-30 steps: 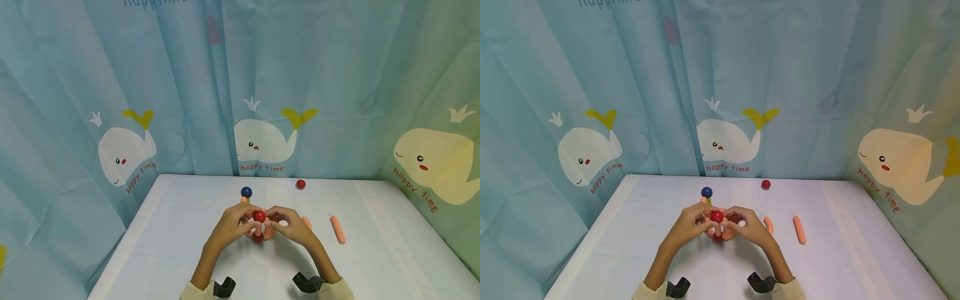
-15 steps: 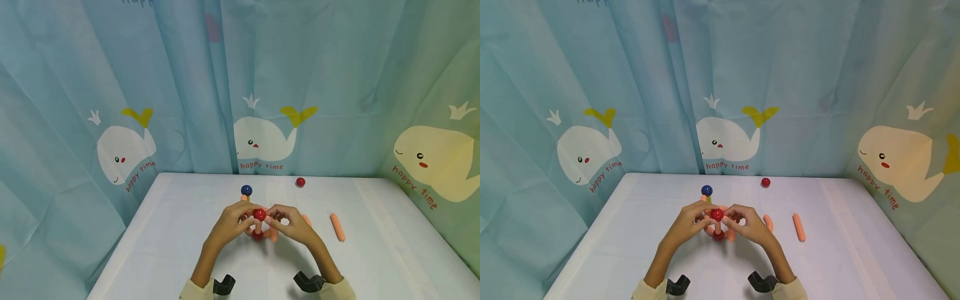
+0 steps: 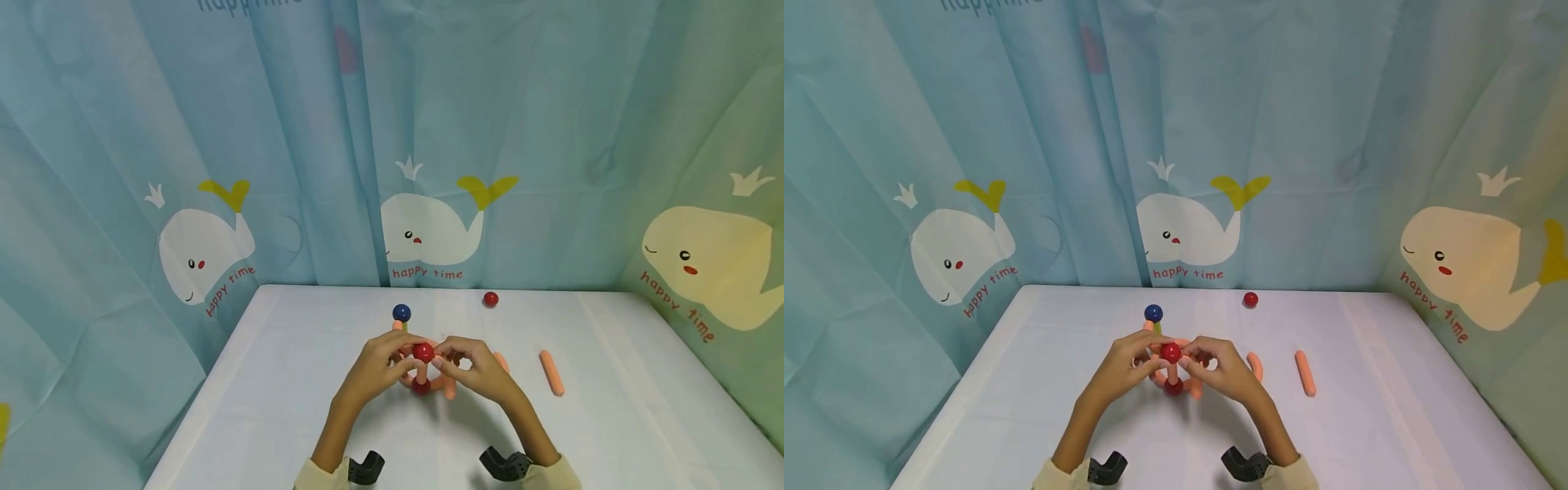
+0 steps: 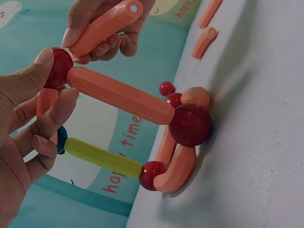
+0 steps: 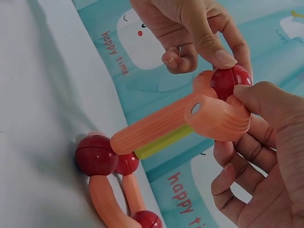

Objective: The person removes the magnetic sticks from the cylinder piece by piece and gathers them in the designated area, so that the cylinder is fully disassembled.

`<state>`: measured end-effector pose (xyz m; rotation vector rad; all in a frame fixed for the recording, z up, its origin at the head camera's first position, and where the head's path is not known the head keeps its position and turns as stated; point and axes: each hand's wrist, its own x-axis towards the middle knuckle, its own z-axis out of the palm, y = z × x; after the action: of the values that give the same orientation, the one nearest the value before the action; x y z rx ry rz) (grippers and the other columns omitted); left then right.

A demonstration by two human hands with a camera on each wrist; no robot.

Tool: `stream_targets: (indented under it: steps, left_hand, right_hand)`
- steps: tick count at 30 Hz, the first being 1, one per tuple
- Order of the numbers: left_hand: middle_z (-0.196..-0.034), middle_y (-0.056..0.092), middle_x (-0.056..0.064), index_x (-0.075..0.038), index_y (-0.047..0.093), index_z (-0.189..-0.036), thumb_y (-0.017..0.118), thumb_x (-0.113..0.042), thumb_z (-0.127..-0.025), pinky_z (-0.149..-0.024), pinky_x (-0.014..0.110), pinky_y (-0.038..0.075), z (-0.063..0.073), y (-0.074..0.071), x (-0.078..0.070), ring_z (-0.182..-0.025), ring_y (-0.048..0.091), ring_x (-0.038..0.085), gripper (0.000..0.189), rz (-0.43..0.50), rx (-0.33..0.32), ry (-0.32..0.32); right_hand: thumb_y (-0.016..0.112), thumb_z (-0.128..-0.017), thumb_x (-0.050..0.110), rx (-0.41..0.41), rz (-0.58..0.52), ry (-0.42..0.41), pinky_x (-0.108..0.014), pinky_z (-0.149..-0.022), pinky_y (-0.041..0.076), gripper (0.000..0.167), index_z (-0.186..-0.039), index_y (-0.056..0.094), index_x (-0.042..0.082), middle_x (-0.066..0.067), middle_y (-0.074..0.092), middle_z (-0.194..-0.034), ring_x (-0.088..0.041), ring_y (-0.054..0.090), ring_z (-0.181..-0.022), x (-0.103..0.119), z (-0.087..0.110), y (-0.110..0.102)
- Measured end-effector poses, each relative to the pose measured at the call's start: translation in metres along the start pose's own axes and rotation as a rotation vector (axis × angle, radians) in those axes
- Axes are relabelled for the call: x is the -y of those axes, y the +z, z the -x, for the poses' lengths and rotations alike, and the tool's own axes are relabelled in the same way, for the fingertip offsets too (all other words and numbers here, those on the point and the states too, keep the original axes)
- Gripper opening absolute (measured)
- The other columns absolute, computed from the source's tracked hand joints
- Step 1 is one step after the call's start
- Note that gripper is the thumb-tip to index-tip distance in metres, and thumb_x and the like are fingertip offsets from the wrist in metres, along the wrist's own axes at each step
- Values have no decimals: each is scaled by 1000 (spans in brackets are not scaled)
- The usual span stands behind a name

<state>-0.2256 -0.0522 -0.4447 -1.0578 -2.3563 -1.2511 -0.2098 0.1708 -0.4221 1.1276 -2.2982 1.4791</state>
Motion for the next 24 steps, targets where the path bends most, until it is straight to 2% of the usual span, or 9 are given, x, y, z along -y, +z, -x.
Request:
stream_targets:
  steps: [6, 9, 13, 17, 20, 24]
  left_hand:
    - [-112, 69, -5, -19, 67, -122, 68, -28, -92, -68, 16, 52, 1, -1, -2, -82, 57, 3, 31, 2, -4, 8]
    - [-111, 69, -5, -18, 67, -121, 68, -27, -92, -68, 16, 53, 0, -1, -2, -82, 57, 3, 31, 1, -6, 23]
    - [-112, 69, -5, -15, 68, -121, 67, -23, -93, -69, 16, 53, -3, -2, -3, -82, 58, 4, 30, -10, -8, 35]
    - [-111, 69, -5, -15, 68, -122, 66, -20, -93, -69, 16, 53, -2, -3, -4, -82, 58, 5, 29, -24, -5, 21]
    - [-110, 69, -4, -14, 67, -122, 66, -25, -94, -70, 17, 53, -2, -3, -4, -83, 58, 4, 30, -31, -2, 7]
    - [-111, 70, -4, -15, 67, -122, 67, -30, -92, -71, 17, 53, -1, -2, -5, -83, 59, 5, 33, -42, -2, -8]
  right_hand:
    - [63, -87, -8, 17, 1, 29, -27, -58, 50, 14, -93, 69, 3, -13, 66, -78, -10, 57, -68, -4, 1, 0]
    - [63, -89, -5, 15, 35, 68, -28, -62, 53, 12, -96, 70, 1, -8, 68, -82, -11, 59, -70, -16, 4, -1]
    - [64, -91, 1, -2, 71, 138, -28, -66, 54, 11, -99, 70, 3, -10, 71, -88, -12, 62, -74, -35, 9, -6]
    - [65, -93, 12, -47, 106, 223, -26, -65, 53, 11, -101, 71, 6, -11, 73, -91, -9, 62, -77, -42, 12, -16]
    - [67, -93, 21, -97, 153, 317, -25, -66, 52, 14, -100, 72, 10, -6, 73, -92, -5, 62, -79, -44, 16, -25]
    - [68, -92, 29, -169, 236, 445, -25, -68, 51, 19, -100, 72, 12, -2, 73, -91, -7, 64, -82, -47, 23, -40]
